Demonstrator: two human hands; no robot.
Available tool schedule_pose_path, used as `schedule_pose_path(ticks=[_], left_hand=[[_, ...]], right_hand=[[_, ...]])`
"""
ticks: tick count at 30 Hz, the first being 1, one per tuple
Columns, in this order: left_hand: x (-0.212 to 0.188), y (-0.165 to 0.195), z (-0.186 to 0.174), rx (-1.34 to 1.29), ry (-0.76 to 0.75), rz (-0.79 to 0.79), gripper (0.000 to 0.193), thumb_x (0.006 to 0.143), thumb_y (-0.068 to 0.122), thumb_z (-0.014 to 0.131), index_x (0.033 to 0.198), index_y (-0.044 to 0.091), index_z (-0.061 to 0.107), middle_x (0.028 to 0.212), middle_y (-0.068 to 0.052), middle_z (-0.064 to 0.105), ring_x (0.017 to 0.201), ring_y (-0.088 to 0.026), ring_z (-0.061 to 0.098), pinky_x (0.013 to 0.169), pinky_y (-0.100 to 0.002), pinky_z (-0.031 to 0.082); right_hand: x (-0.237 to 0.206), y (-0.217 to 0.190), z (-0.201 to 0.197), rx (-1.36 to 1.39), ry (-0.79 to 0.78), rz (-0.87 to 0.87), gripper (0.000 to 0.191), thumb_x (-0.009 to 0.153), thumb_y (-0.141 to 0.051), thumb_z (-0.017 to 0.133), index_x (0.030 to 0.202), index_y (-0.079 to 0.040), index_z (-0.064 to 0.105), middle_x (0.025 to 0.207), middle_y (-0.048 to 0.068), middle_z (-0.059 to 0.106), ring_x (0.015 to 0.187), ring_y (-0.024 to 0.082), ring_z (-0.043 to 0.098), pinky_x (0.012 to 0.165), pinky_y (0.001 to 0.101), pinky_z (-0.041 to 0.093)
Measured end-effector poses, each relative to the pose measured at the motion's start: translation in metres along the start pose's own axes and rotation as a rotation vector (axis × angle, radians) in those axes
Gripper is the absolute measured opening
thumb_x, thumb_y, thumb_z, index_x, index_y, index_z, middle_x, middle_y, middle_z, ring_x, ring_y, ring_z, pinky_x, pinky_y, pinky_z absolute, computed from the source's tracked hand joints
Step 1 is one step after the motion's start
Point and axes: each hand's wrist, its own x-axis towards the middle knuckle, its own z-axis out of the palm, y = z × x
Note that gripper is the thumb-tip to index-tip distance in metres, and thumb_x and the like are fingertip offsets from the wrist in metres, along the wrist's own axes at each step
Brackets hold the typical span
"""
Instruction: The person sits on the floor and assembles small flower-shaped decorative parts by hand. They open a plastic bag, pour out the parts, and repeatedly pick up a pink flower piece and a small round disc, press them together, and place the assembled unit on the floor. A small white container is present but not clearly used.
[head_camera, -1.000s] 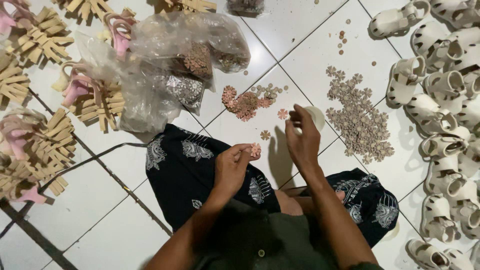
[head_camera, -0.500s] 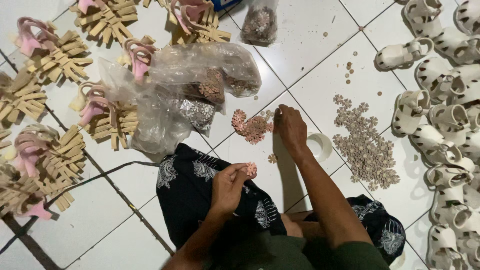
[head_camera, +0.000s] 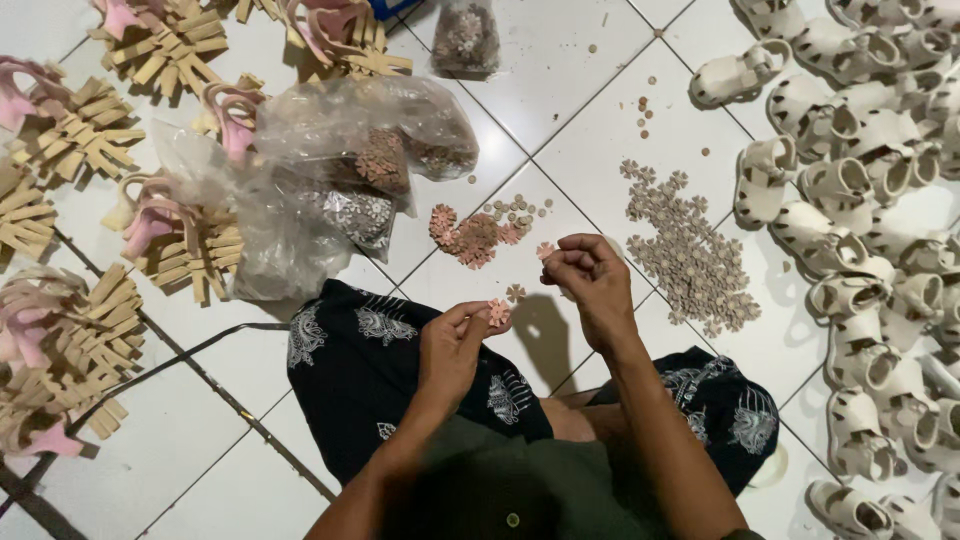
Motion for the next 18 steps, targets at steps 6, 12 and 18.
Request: schedule_pose_path(ticks=[6,12,18], left_hand=[[-0.015,0.005,0.016,0.059,-0.037,-0.004,0.028,0.101,0.011,0.058,0.116,-0.012,0.066,0.099,-0.014,0.077,0.093,-0.022,0.079,0.082,-0.029,0.06],[-0.029,0.012,0.029,0.097,-0.067,0.01,0.027,0.102,0.01,0.059,0.115,-0.012,0.067,0.096,-0.014,0.077,0.092,-0.022,0.078,0.081,-0.028,0.06],[-0.034,0.021,0.035,0.14,-0.096,0.026,0.027,0.102,0.01,0.058,0.116,-0.011,0.069,0.094,-0.014,0.078,0.091,-0.021,0.078,0.08,-0.028,0.061]], right_hand=[[-0.052,-0.018,-0.01,0.121,-0.01,-0.093,0.023,0.094,0.0,0.07,0.115,0.003,0.061,0.098,0.013,0.07,0.086,0.02,0.073,0.077,0.0353,0.064],[-0.087,-0.03,-0.019,0.179,-0.006,-0.153,0.027,0.093,0.006,0.072,0.118,0.007,0.061,0.104,0.016,0.072,0.094,0.023,0.074,0.088,0.0398,0.065],[-0.099,-0.04,-0.022,0.054,0.025,-0.115,0.033,0.088,0.007,0.073,0.119,0.004,0.059,0.1,0.014,0.07,0.092,0.021,0.075,0.083,0.0343,0.066]])
